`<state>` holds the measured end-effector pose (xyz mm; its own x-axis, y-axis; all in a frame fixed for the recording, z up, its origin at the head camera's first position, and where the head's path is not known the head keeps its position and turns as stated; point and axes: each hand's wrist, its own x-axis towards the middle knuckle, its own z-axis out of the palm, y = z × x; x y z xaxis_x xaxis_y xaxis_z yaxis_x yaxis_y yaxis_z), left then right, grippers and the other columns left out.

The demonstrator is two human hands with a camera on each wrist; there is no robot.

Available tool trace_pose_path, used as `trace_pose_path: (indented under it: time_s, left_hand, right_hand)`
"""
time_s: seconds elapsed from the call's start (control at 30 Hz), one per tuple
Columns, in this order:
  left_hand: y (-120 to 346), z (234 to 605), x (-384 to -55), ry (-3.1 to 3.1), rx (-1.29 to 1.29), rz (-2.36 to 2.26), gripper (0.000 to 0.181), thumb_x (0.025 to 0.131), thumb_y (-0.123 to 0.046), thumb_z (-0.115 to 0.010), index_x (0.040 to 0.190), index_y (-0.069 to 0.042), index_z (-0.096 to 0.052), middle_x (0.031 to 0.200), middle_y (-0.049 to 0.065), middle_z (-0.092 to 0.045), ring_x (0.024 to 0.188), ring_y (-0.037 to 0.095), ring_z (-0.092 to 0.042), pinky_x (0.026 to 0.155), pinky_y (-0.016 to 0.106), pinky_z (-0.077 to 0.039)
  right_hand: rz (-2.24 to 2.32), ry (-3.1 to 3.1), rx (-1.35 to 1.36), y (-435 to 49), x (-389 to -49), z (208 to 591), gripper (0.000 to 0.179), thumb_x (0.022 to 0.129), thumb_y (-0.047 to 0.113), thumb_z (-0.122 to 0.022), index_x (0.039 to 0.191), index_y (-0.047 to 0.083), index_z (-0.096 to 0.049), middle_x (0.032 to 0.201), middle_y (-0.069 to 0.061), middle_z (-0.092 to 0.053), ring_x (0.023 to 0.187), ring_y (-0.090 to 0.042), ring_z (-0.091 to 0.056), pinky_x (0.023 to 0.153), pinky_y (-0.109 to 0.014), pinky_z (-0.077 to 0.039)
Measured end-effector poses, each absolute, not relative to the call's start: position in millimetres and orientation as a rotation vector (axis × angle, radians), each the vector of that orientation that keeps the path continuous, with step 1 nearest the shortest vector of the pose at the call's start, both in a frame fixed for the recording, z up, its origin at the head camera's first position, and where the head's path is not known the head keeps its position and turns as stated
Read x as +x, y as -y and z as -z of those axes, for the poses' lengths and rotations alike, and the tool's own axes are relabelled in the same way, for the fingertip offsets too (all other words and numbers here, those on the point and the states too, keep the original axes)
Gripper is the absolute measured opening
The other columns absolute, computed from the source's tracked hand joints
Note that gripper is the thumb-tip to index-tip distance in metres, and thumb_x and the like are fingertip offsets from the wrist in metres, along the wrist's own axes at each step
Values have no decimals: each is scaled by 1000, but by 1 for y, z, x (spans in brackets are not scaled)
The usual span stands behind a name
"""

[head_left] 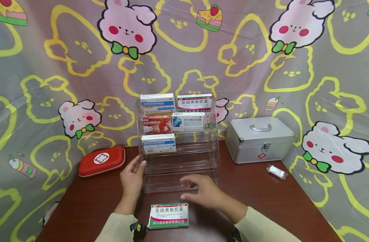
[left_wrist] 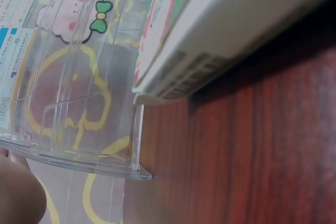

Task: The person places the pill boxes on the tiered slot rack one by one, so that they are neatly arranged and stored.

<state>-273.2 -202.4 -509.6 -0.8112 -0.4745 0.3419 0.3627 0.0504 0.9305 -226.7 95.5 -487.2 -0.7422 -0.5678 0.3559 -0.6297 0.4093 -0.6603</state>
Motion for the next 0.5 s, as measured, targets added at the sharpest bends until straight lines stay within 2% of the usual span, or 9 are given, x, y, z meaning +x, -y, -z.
trace_pose_path:
  time_s: [0.13,0.27,0.5]
  left_hand:
    - [203,507,-272,1752,119,1826,39,98,0,-79,136,8,-72,139,30,-68,106,-14,-69,95,7,-56]
    - [201,507,-272,1749,109,1834,39,98,1,-79,136,10,-71,139,31,-68,107,-13,-69,95,7,-56]
    - [201,508,-272,1721,104,1839,39,97,5,-78,134,12,-71,137,32,-69,106,-12,-70,96,9,-57]
  right_hand:
    - [-1036,2675,1274,-101,-216,516,58,93,40,-89,138,10,-71,131,-3,-78,117,-19,-73,104,-33,-62]
    - [-843,2756,1294,-103,-209,531,68,89,52,-89,142,15,-69,137,4,-72,129,-13,-66,113,-35,-57]
    - [-773,2824,1269,-100,-205,533,81,81,58,-93,146,18,-65,138,4,-67,126,-10,-63,109,-33,-58]
